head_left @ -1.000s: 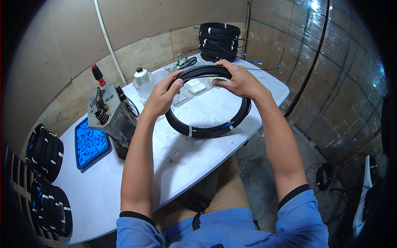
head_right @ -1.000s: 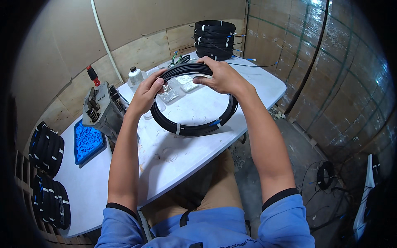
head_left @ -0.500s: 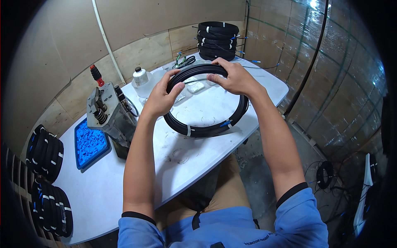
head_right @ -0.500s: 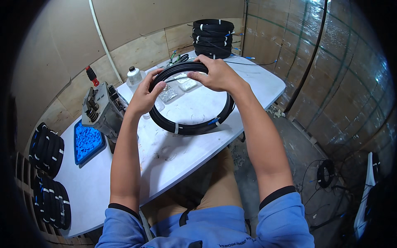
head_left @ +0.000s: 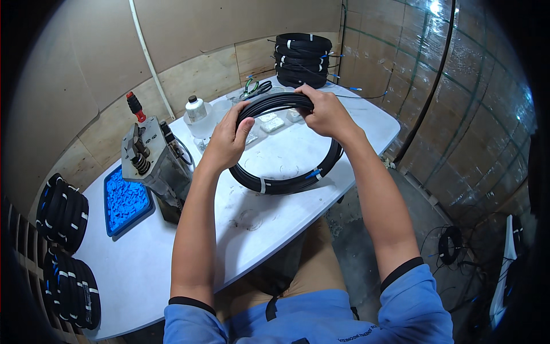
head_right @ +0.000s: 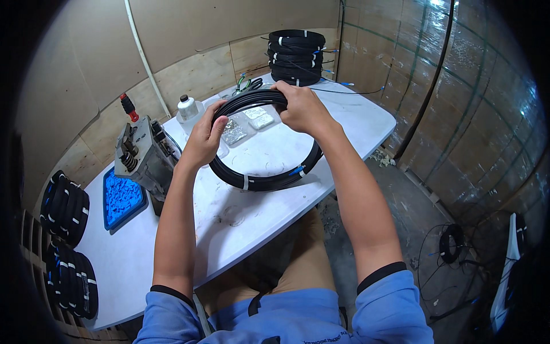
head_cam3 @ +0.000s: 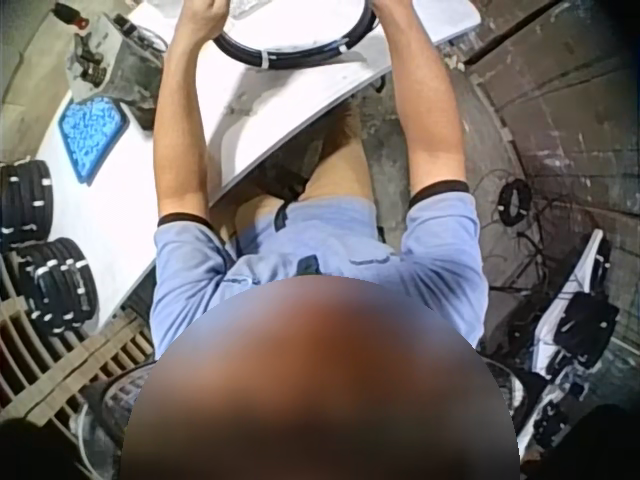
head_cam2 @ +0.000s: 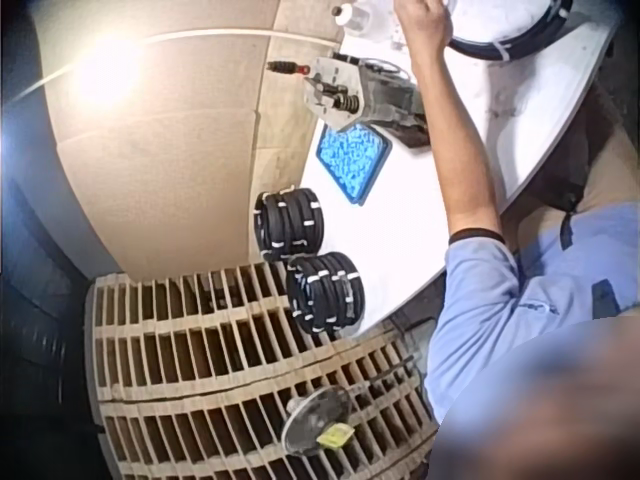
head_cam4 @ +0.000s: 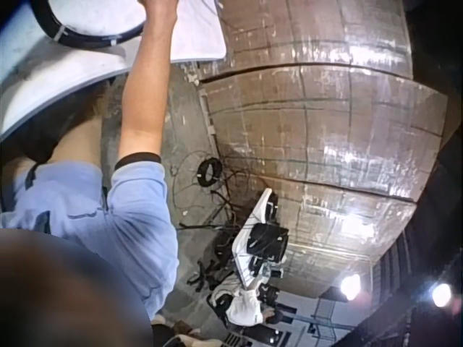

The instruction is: Applying white tape markers and inspecting connections on a coiled black cable harness.

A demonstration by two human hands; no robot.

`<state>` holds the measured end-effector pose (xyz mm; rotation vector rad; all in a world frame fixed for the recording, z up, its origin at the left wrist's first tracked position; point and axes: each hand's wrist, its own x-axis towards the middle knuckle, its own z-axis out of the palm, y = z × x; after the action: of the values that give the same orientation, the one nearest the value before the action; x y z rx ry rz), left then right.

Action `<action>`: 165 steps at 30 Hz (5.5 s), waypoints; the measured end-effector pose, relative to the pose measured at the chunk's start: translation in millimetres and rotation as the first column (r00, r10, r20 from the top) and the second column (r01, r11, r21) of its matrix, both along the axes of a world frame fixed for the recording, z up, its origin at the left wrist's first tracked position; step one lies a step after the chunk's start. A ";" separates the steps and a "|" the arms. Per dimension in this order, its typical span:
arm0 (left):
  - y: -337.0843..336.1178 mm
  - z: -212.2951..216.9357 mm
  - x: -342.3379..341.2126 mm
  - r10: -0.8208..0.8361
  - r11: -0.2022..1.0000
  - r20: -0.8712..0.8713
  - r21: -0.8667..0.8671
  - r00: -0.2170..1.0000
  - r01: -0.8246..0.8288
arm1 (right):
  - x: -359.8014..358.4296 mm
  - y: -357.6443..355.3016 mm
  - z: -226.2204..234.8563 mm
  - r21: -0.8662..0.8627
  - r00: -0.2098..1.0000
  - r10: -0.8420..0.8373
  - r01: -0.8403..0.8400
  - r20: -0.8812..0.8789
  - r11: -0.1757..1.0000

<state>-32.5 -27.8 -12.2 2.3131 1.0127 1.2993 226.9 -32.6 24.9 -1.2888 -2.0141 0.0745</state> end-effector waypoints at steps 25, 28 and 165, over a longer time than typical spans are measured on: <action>16.2 45.9 42.2 0.244 0.969 -0.266 0.095 0.933 -0.226 | -3.9 -6.7 0.4 0.034 0.998 0.056 -0.057 0.027 0.998; 17.2 42.8 39.7 0.266 0.963 -0.263 0.114 0.927 -0.244 | -7.8 -7.8 2.0 0.014 0.999 0.032 -0.032 0.013 0.999; 18.7 50.6 42.1 0.137 0.990 -0.344 0.082 0.929 -0.116 | 21.8 -6.6 -32.2 -0.060 0.891 0.202 -0.246 -0.407 0.967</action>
<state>9.6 -9.1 38.4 2.6253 1.2660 0.9903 248.7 -39.2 -7.2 -0.9999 -1.8083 0.5242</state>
